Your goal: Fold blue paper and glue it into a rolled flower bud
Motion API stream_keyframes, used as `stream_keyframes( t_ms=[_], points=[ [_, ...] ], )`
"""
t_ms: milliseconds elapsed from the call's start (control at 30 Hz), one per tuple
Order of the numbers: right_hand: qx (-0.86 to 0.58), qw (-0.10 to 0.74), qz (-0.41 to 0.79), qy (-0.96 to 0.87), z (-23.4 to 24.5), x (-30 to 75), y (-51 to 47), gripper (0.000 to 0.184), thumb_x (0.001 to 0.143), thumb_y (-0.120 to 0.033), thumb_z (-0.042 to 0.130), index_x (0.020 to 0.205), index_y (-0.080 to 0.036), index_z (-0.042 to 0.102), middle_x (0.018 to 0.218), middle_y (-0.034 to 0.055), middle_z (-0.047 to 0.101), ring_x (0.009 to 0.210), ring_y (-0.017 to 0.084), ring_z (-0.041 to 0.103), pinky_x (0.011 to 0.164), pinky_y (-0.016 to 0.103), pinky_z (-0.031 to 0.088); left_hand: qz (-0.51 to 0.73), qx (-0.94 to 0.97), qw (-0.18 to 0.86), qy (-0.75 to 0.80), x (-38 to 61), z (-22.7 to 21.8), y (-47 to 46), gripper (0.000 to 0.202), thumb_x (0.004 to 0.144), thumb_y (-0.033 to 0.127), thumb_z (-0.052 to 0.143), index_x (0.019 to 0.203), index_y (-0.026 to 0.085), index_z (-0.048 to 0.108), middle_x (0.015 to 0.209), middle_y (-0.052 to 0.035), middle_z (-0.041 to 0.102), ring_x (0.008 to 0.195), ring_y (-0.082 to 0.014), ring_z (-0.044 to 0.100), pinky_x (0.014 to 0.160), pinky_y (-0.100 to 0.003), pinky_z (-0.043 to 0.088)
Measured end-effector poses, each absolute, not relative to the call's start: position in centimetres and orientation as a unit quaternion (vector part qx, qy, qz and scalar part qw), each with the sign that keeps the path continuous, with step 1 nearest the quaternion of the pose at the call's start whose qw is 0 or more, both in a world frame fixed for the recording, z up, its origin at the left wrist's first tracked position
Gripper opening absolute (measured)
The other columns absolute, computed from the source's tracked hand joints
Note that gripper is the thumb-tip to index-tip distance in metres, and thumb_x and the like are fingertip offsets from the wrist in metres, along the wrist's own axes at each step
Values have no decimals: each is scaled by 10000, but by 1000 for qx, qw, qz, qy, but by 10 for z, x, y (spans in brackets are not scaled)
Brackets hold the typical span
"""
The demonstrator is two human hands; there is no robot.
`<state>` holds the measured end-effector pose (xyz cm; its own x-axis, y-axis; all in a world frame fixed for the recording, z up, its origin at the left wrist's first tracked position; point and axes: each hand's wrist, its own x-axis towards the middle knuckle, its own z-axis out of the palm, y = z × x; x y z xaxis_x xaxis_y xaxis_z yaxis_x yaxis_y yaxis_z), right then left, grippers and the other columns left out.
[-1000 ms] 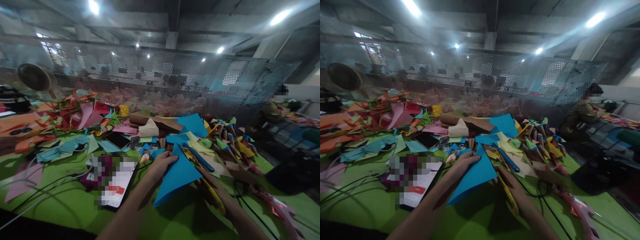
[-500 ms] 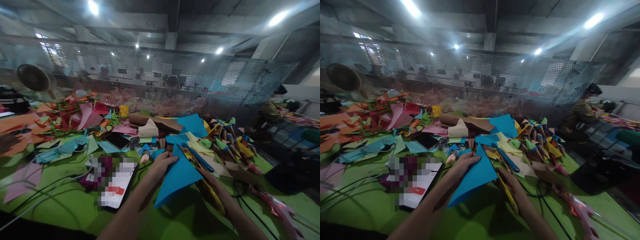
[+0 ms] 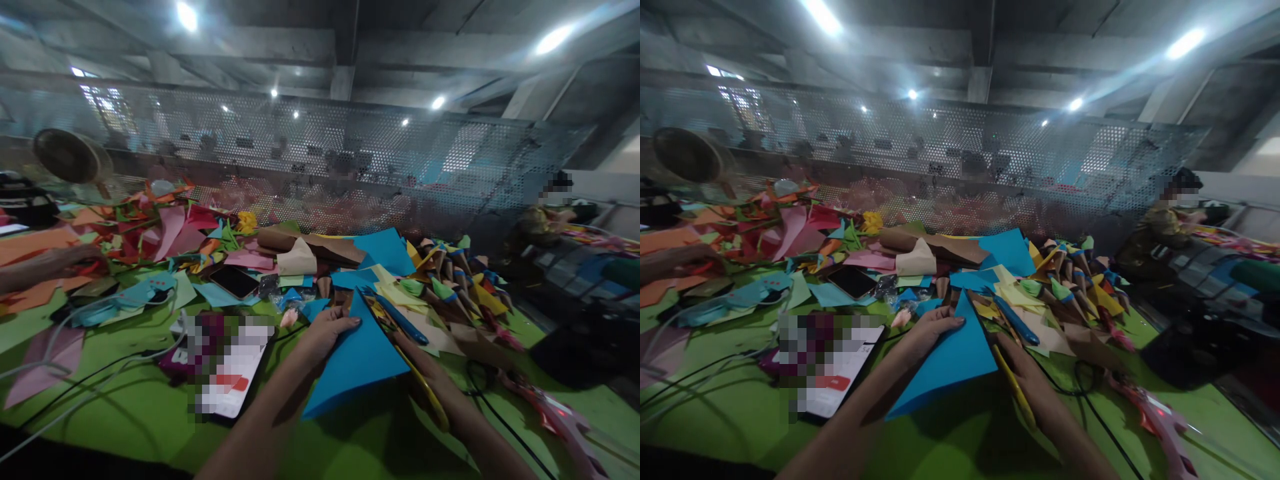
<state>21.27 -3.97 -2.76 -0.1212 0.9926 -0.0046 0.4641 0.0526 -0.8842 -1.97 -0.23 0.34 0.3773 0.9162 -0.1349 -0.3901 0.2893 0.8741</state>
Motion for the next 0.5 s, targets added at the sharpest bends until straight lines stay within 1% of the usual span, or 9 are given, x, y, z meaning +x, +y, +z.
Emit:
stream_keyframes(
  t_ms=[100,267,333,400,500],
  points=[
    [-570,343,383,-641,-25,211,-40,702,682,-644,647,1260,-247,686,1433,94,557,1362,386,439,1147,513,296,443,401,725,342,-21,3,-2,382,528,403,871,763,170,681,689,-36,661,697,-222,638,754,-360,500],
    [-556,351,390,-645,-26,209,-39,663,693,-613,661,1243,-245,693,1409,110,581,1334,402,467,1123,561,317,434,406,718,363,-20,3,-2,335,538,360,863,738,159,684,694,-41,670,654,-202,624,704,-338,498],
    [-552,358,392,-643,-26,209,-37,653,709,-601,662,1247,-231,688,1408,119,581,1328,397,472,1123,556,318,436,401,717,368,-20,5,-3,330,531,348,867,723,154,681,714,-50,683,638,-188,615,686,-325,498],
    [-541,367,397,-644,-26,208,-36,607,727,-574,664,1225,-229,700,1370,119,612,1290,391,508,1102,532,356,436,395,719,370,-20,7,-4,333,528,342,872,719,150,678,727,-56,693,639,-184,615,681,-320,500],
    [-520,370,407,-654,-21,203,-35,487,748,-519,665,1149,-251,731,1208,88,706,1143,364,608,1005,481,461,432,392,724,368,-20,9,-6,343,532,341,874,740,147,682,729,-51,695,659,-192,626,695,-326,508]
  ],
)
